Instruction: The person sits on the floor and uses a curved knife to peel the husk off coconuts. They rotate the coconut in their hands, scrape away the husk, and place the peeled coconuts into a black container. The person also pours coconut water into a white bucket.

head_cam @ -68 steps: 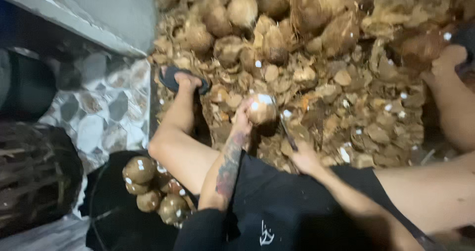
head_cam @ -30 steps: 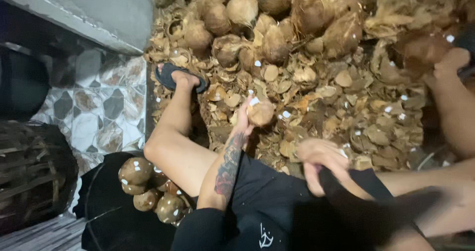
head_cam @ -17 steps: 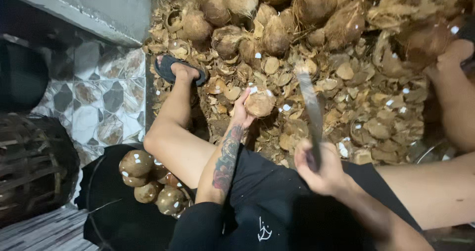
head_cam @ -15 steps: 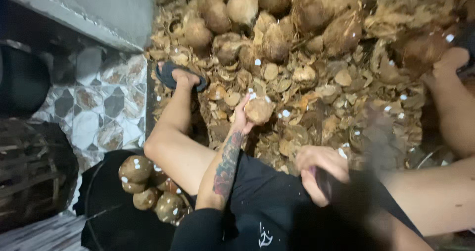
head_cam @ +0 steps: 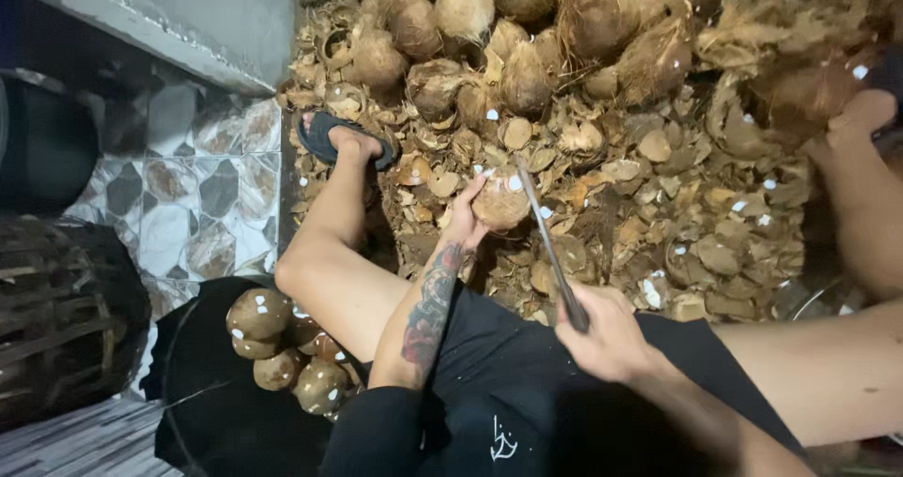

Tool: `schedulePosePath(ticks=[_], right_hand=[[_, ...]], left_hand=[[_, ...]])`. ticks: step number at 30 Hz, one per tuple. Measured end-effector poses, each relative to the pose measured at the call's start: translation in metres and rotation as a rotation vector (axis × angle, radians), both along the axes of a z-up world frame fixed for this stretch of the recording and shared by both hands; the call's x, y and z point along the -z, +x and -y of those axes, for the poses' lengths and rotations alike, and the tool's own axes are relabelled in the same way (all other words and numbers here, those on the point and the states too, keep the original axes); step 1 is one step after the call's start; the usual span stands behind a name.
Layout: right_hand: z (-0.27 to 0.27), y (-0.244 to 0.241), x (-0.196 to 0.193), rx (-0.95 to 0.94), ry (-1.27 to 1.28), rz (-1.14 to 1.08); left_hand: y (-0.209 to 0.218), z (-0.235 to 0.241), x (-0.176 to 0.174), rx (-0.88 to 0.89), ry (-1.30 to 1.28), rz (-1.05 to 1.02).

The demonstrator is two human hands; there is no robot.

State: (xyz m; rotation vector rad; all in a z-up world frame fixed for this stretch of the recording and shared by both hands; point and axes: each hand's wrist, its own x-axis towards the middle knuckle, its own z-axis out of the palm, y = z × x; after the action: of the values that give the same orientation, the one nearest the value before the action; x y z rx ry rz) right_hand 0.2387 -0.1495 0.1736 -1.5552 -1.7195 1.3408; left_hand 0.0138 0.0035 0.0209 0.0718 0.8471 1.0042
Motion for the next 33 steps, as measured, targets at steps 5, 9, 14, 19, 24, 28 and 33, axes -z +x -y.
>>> schedulePosePath(ticks=[5,9,14,19,24,28,33], right_hand=[[-0.013,-0.014,0.034,0.183,0.982,-0.321],[-0.019,-0.005,0.061,-0.063,-0.421,0.302],[-0.019,0.017,0.067,0.148,-0.127,0.167],[-0.023,0.009,-0.041,0.02,0.281,-0.397],[-0.013,-0.009,0.041,-0.041,0.06,-0.358],[-0.015,-0.016,0.098,0.103,-0.602,-0.039],[-0.011,-0.008,0.056,0.133,-0.381,-0.124]], left_hand=[[-0.003,0.01,0.019,0.093,-0.094,-0.224],[-0.003,0.002,0.004,-0.079,-0.108,-0.177],[-0.017,0.005,0.001,-0.205,-0.242,-0.029],[-0.012,0.004,0.029,-0.076,0.02,-0.229],[0.0,0.01,0.042,-0.156,0.0,-0.464],[0.011,0.01,-0.006,-0.189,0.095,-0.341],[-0.01,0.01,0.013,-0.258,-0.172,-0.202]])
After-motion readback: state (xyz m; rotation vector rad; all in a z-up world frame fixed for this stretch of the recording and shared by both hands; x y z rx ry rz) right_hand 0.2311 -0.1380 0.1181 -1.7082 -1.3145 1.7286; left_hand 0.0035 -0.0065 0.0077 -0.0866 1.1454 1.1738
